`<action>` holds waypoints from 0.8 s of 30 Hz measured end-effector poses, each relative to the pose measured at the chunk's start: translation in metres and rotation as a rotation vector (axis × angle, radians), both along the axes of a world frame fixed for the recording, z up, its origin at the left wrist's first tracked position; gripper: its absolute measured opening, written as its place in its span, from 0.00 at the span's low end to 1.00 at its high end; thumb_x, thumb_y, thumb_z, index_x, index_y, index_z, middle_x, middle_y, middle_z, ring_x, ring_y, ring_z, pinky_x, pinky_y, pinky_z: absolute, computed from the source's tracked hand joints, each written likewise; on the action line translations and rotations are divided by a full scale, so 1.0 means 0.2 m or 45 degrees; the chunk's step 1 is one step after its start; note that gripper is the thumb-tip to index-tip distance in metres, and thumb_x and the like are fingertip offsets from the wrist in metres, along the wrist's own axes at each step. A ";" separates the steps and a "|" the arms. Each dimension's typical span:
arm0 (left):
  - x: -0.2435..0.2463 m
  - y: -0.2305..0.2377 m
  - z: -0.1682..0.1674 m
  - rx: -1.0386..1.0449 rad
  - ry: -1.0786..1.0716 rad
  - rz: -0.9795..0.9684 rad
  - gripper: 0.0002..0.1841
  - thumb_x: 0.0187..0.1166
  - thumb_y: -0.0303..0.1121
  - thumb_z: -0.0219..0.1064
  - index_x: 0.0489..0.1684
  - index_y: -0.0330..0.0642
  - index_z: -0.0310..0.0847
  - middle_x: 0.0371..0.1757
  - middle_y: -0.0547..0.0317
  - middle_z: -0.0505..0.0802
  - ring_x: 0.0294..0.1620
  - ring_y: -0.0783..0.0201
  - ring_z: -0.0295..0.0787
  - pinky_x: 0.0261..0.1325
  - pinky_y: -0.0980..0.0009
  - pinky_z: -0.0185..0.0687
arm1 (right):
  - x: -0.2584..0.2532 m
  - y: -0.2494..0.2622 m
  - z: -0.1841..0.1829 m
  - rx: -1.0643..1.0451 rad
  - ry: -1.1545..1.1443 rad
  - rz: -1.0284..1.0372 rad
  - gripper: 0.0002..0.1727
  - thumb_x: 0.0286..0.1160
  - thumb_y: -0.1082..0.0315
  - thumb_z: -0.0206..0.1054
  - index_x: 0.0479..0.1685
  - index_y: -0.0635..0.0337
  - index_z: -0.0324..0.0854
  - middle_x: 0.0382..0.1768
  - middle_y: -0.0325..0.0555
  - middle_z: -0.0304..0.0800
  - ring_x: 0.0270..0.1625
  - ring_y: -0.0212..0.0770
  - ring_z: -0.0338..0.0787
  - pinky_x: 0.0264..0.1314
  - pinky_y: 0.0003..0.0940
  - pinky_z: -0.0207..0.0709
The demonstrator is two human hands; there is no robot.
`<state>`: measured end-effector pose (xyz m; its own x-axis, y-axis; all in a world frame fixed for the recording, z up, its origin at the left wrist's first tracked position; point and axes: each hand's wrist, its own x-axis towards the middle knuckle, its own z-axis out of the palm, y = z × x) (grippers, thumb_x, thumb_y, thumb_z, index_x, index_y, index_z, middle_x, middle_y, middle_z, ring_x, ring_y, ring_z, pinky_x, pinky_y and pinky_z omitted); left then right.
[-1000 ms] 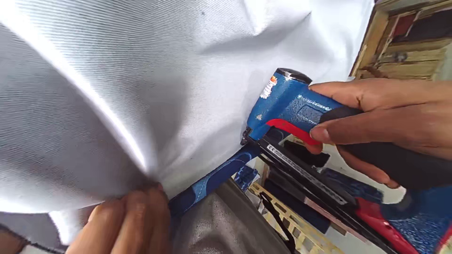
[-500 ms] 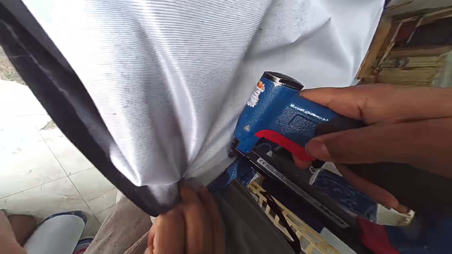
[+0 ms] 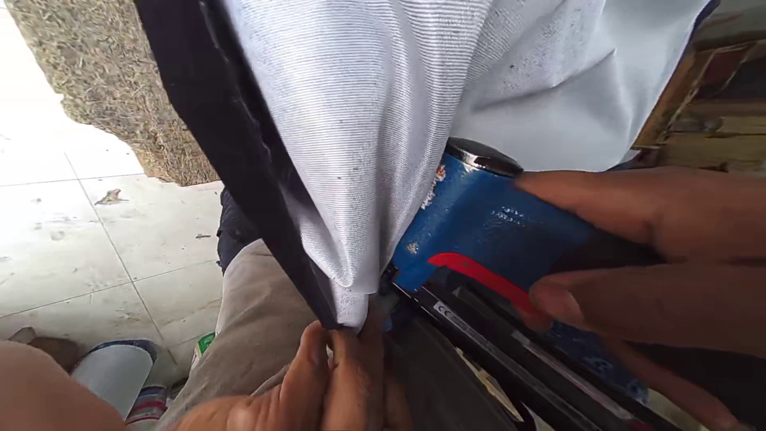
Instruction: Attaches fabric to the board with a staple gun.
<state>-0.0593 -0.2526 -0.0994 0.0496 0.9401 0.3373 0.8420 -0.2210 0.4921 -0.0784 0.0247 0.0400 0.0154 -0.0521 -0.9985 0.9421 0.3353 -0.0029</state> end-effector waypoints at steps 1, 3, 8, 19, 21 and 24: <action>0.00 -0.02 -0.03 0.032 -0.040 -0.002 0.15 0.85 0.14 0.47 0.54 0.29 0.81 0.54 0.38 0.92 0.42 0.49 0.85 0.43 0.57 0.72 | -0.01 -0.02 0.00 0.001 -0.001 -0.014 0.07 0.84 0.65 0.62 0.54 0.50 0.77 0.31 0.46 0.91 0.14 0.36 0.86 0.13 0.31 0.84; 0.00 -0.05 -0.09 0.130 -0.083 0.022 0.15 0.85 0.15 0.48 0.55 0.31 0.82 0.57 0.40 0.93 0.40 0.52 0.83 0.40 0.60 0.69 | -0.05 -0.06 0.01 -0.044 -0.026 -0.035 0.09 0.86 0.66 0.60 0.59 0.49 0.76 0.39 0.46 0.93 0.17 0.36 0.87 0.17 0.30 0.86; 0.02 -0.08 -0.17 0.228 -0.024 0.080 0.16 0.85 0.16 0.48 0.55 0.35 0.82 0.58 0.45 0.93 0.43 0.54 0.85 0.40 0.60 0.68 | -0.06 -0.07 -0.02 -0.085 -0.075 -0.120 0.08 0.87 0.68 0.57 0.58 0.51 0.76 0.45 0.50 0.93 0.19 0.39 0.88 0.20 0.33 0.88; -0.03 -0.08 -0.21 0.328 -0.418 0.104 0.07 0.89 0.32 0.57 0.47 0.47 0.81 0.57 0.53 0.96 0.45 0.58 0.90 0.38 0.65 0.76 | 0.26 0.26 -0.02 0.018 0.668 0.043 0.08 0.79 0.67 0.65 0.53 0.49 0.81 0.26 0.43 0.90 0.17 0.35 0.88 0.18 0.27 0.86; -0.01 -0.10 -0.25 0.427 -0.700 0.259 0.09 0.87 0.40 0.64 0.42 0.48 0.85 0.50 0.58 0.98 0.48 0.62 0.93 0.49 0.67 0.85 | 0.35 0.39 0.05 0.560 0.918 0.063 0.09 0.76 0.77 0.57 0.50 0.59 0.78 0.22 0.45 0.87 0.16 0.36 0.86 0.19 0.27 0.83; 0.02 -0.11 -0.32 0.469 -1.030 0.568 0.12 0.83 0.48 0.69 0.40 0.50 0.86 0.41 0.66 0.96 0.45 0.71 0.93 0.50 0.74 0.90 | 0.56 0.82 0.00 1.304 1.048 0.344 0.24 0.87 0.55 0.57 0.71 0.61 0.67 0.33 0.54 0.87 0.21 0.45 0.87 0.25 0.46 0.86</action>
